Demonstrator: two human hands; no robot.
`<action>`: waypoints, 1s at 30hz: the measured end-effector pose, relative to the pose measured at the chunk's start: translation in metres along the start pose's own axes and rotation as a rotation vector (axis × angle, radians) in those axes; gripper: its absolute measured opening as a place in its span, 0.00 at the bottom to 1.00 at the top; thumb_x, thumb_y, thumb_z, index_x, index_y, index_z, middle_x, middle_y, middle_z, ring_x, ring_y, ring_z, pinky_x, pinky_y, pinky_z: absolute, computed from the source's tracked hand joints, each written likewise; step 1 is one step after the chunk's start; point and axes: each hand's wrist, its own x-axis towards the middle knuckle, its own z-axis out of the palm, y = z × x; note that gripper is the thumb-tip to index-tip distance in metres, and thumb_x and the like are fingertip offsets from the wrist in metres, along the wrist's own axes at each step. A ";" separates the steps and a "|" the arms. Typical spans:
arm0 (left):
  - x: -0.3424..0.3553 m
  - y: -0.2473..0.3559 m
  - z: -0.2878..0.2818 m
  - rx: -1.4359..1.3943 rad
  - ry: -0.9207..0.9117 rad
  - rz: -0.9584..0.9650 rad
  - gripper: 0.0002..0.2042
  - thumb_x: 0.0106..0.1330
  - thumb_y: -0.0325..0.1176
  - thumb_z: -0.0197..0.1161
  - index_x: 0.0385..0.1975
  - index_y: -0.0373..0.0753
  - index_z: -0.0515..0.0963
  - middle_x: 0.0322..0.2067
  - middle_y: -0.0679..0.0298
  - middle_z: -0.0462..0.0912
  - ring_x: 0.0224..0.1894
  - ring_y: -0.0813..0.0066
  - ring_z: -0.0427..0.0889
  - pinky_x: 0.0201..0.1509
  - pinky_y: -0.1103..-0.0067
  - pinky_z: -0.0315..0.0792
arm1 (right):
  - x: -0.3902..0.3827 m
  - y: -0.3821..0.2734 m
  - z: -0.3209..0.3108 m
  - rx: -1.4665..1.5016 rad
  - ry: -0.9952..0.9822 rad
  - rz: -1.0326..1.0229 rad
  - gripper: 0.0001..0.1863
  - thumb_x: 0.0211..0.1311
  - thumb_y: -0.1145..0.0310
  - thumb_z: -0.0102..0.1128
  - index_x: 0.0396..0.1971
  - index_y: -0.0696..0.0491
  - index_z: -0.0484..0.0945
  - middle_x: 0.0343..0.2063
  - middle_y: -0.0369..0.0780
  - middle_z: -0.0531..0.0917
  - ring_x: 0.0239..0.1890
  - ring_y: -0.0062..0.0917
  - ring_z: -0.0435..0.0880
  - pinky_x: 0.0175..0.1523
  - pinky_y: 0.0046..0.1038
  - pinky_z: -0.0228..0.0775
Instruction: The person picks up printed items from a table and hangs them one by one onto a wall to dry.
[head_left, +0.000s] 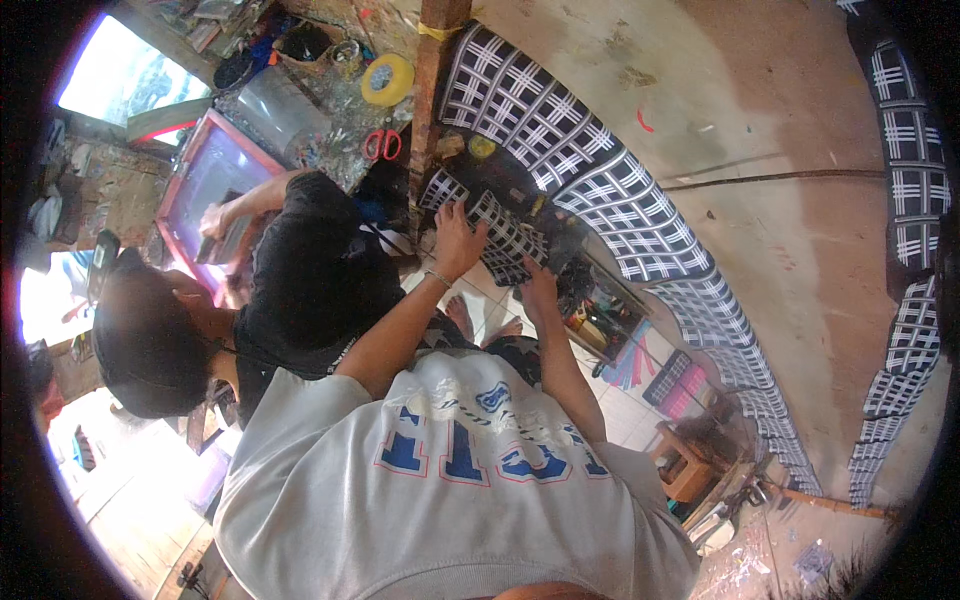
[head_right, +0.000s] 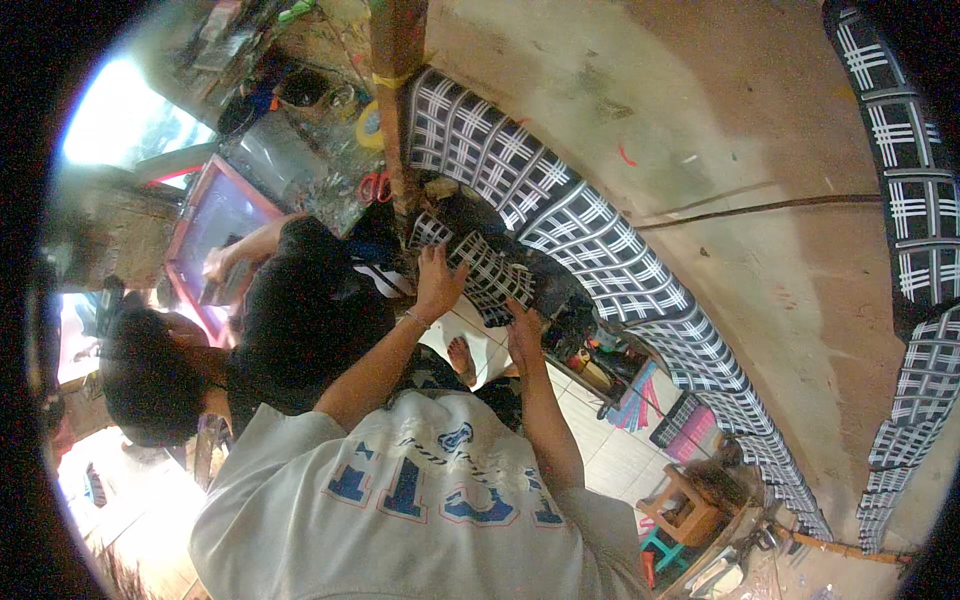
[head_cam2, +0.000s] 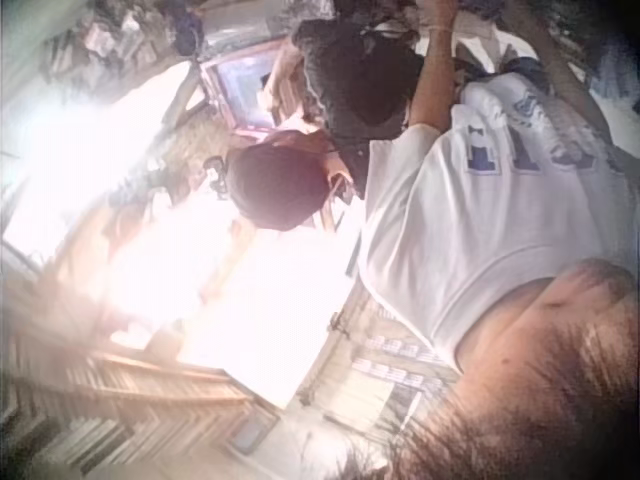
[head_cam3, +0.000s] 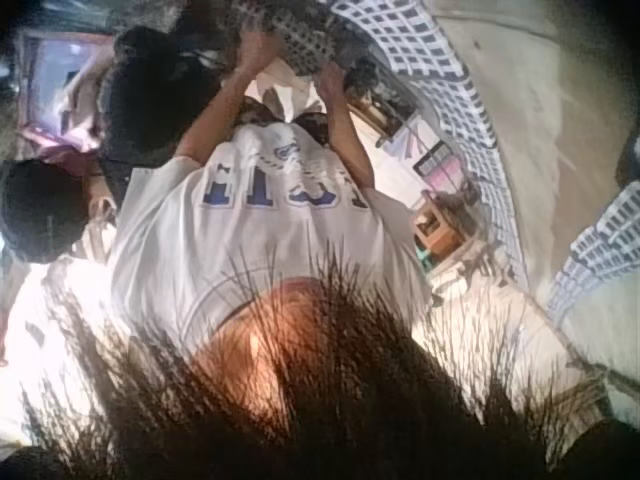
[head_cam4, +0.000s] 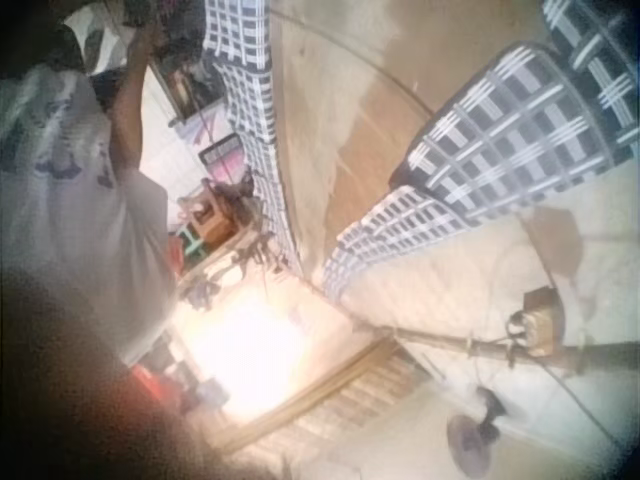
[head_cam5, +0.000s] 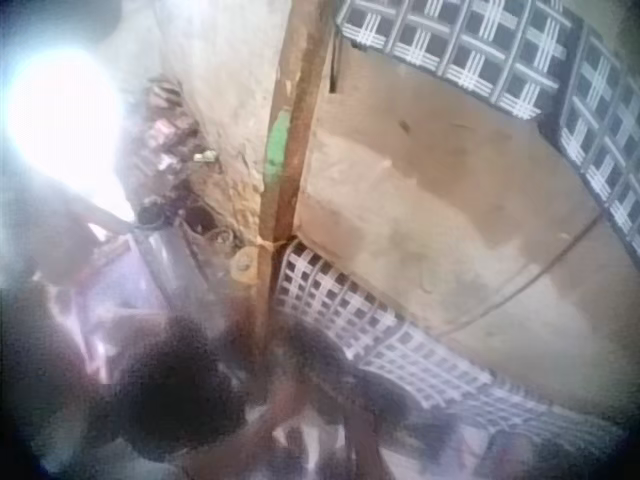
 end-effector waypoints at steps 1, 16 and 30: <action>0.002 -0.004 -0.004 0.011 0.084 0.014 0.26 0.55 0.35 0.59 0.49 0.26 0.62 0.47 0.41 0.63 0.49 0.44 0.63 0.54 0.61 0.59 | 0.006 -0.005 0.010 -0.041 -0.027 -0.045 0.24 0.51 0.78 0.55 0.52 0.53 0.68 0.48 0.46 0.71 0.49 0.36 0.71 0.53 0.31 0.64; -0.089 -0.048 -0.051 -0.423 0.045 -0.316 0.11 0.58 0.33 0.58 0.36 0.32 0.76 0.31 0.56 0.80 0.35 0.65 0.79 0.41 0.76 0.71 | 0.045 -0.032 0.059 0.433 -0.115 0.082 0.14 0.54 0.64 0.61 0.36 0.57 0.76 0.30 0.34 0.79 0.30 0.20 0.78 0.37 0.23 0.67; -0.063 0.067 -0.103 -0.474 -0.638 0.069 0.25 0.61 0.33 0.54 0.59 0.36 0.59 0.55 0.58 0.66 0.56 0.63 0.67 0.59 0.72 0.59 | -0.169 -0.066 -0.089 -0.601 -0.028 -0.701 0.20 0.54 0.63 0.60 0.40 0.65 0.75 0.34 0.47 0.78 0.31 0.25 0.72 0.38 0.33 0.65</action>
